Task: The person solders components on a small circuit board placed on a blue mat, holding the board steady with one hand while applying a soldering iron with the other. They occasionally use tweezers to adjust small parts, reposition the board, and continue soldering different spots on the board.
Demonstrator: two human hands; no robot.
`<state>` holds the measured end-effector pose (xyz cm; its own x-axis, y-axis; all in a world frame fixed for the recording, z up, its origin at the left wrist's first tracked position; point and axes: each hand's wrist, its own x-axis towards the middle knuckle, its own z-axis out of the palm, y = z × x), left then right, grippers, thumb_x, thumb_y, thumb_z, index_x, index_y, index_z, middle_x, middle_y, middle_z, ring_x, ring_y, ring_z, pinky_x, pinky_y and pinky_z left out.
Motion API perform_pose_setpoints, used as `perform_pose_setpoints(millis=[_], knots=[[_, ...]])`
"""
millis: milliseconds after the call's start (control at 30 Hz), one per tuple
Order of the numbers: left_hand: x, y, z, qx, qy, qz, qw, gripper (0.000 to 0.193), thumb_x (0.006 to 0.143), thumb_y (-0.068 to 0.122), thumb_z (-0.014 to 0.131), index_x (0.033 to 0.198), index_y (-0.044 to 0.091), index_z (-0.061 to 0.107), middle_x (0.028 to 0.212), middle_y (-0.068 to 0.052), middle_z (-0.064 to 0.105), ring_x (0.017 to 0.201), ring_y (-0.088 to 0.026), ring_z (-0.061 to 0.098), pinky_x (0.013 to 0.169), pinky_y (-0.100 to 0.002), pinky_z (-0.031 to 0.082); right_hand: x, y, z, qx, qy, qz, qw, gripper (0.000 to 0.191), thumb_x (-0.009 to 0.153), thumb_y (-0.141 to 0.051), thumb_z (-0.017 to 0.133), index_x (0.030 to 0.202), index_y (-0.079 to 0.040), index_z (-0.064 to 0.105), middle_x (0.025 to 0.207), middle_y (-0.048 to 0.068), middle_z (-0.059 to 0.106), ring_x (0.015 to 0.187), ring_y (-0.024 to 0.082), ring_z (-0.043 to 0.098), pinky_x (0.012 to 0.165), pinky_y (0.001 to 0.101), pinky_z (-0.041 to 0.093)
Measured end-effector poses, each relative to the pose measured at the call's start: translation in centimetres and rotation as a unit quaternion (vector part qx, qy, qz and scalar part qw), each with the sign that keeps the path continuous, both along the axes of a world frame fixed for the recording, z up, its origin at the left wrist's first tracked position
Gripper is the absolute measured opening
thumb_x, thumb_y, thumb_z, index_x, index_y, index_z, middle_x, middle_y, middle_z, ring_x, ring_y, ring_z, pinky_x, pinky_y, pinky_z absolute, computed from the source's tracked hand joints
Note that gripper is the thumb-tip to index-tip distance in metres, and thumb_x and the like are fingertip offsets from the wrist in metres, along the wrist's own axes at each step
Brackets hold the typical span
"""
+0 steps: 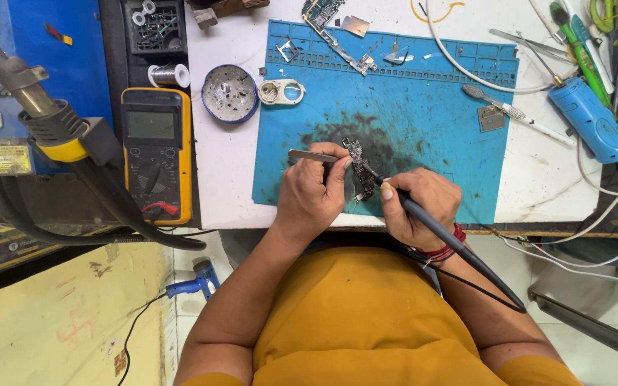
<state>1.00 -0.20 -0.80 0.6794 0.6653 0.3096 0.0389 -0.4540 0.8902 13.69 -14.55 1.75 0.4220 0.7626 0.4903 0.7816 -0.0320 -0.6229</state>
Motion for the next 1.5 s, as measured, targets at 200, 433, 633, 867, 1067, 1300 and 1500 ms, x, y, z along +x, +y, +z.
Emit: perform_pose_setpoints(millis=[200, 433, 633, 867, 1067, 1300, 1500], knots=[[-0.06, 0.0, 0.03, -0.008, 0.005, -0.003, 1.0, 0.011, 0.102, 0.008, 0.067, 0.107, 0.004, 0.058, 0.089, -0.008, 0.071, 0.071, -0.026, 0.072, 0.06, -0.036, 0.056, -0.07, 0.01, -0.06, -0.004, -0.002, -0.006, 1.0, 0.01, 0.096, -0.007, 0.07, 0.09, -0.005, 0.063, 0.071, 0.009, 0.062, 0.059, 0.025, 0.06, 0.056, 0.0351, 0.045], [-0.02, 0.01, 0.03, -0.003, -0.002, -0.004, 1.0, 0.012, 0.102, 0.007, 0.067, 0.107, 0.004, 0.057, 0.091, -0.008, 0.071, 0.072, -0.025, 0.071, 0.061, -0.036, 0.055, 0.06, -0.06, -0.18, -0.003, -0.005, -0.002, 1.0, 0.011, 0.096, -0.007, 0.07, 0.089, -0.005, 0.062, 0.072, 0.009, 0.063, 0.059, 0.025, 0.06, 0.057, 0.0354, 0.045], [-0.04, 0.04, 0.04, 0.001, -0.007, -0.005, 1.0, 0.012, 0.102, 0.007, 0.067, 0.107, 0.003, 0.056, 0.091, -0.008, 0.071, 0.071, -0.025, 0.071, 0.061, -0.036, 0.055, 0.04, -0.06, -0.2, -0.003, -0.001, 0.001, 1.0, 0.009, 0.096, -0.006, 0.069, 0.09, -0.004, 0.062, 0.074, 0.01, 0.065, 0.061, 0.026, 0.062, 0.058, 0.035, 0.047], [-0.08, 0.0, 0.0, -0.003, -0.004, -0.003, 1.0, 0.012, 0.102, 0.007, 0.067, 0.107, 0.004, 0.056, 0.091, -0.008, 0.071, 0.071, -0.025, 0.071, 0.06, -0.036, 0.055, 0.0, -0.09, -0.22, -0.005, -0.001, 0.001, 1.0, 0.009, 0.095, -0.006, 0.07, 0.09, -0.004, 0.063, 0.073, 0.01, 0.064, 0.061, 0.026, 0.062, 0.058, 0.0352, 0.047], [-0.01, -0.04, -0.13, -0.003, -0.002, -0.001, 1.0, 0.011, 0.102, 0.007, 0.067, 0.107, 0.004, 0.057, 0.09, -0.008, 0.071, 0.072, -0.026, 0.071, 0.061, -0.036, 0.055, 0.06, -0.06, -0.24, -0.004, -0.001, -0.001, 1.0, 0.009, 0.095, -0.006, 0.07, 0.09, -0.005, 0.063, 0.071, 0.009, 0.063, 0.06, 0.026, 0.061, 0.057, 0.0355, 0.046], [-0.09, -0.02, -0.22, -0.008, 0.005, -0.004, 1.0, 0.012, 0.103, 0.009, 0.066, 0.108, 0.004, 0.057, 0.089, -0.008, 0.071, 0.071, -0.024, 0.072, 0.06, -0.035, 0.055, 0.0, 0.01, -0.15, -0.005, 0.001, -0.003, 1.0, 0.009, 0.095, -0.006, 0.07, 0.09, -0.004, 0.063, 0.071, 0.009, 0.063, 0.059, 0.026, 0.061, 0.057, 0.0352, 0.046], [-0.04, 0.01, -0.11, -0.016, 0.012, -0.002, 1.0, 0.011, 0.103, 0.009, 0.067, 0.108, 0.005, 0.058, 0.088, -0.008, 0.071, 0.07, -0.025, 0.071, 0.06, -0.036, 0.055, 0.02, 0.04, -0.1, -0.004, 0.001, -0.001, 1.0, 0.009, 0.095, -0.006, 0.07, 0.09, -0.004, 0.063, 0.071, 0.009, 0.063, 0.06, 0.026, 0.061, 0.057, 0.0354, 0.046]])
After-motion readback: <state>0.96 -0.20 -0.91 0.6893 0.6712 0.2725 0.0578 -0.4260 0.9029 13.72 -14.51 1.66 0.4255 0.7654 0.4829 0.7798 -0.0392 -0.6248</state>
